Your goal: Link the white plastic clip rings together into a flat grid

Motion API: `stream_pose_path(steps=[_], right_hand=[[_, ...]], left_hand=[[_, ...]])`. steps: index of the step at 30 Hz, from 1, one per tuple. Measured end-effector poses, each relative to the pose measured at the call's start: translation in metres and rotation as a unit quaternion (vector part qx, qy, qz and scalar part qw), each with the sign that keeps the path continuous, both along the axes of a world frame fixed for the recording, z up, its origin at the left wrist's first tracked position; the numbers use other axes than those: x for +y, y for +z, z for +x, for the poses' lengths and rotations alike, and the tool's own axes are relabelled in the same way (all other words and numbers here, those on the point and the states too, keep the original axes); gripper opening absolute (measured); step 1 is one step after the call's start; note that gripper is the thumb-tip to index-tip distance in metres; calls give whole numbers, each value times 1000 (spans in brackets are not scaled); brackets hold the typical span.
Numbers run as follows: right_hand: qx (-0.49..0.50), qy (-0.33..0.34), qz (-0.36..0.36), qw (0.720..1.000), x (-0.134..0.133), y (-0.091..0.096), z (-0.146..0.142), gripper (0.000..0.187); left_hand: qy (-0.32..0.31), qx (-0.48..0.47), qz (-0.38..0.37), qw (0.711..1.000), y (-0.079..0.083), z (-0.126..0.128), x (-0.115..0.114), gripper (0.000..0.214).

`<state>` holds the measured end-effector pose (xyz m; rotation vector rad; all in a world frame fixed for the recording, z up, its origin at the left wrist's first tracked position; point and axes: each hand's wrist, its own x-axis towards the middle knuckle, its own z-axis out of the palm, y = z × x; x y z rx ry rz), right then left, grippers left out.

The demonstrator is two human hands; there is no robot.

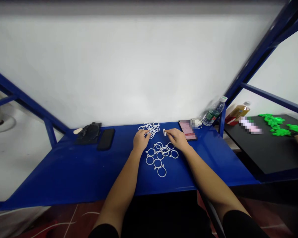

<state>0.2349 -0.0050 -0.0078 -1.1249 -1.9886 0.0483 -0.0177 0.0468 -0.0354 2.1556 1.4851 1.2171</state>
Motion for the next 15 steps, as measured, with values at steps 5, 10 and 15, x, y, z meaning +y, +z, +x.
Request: stream_pose_path(steps=[5,10,15], right_hand=[[-20,24,0,1000,4,-1,11,32],[-62,8,-72,995,10,-13,6,32],[-113,39,-133,984,11,-18,3,28]], left_hand=[[58,46,-28,997,-13,-16,12,18],[50,94,-75,991,-18,-14,13,22],[49,92,-86,991,-19,-16,14,25]])
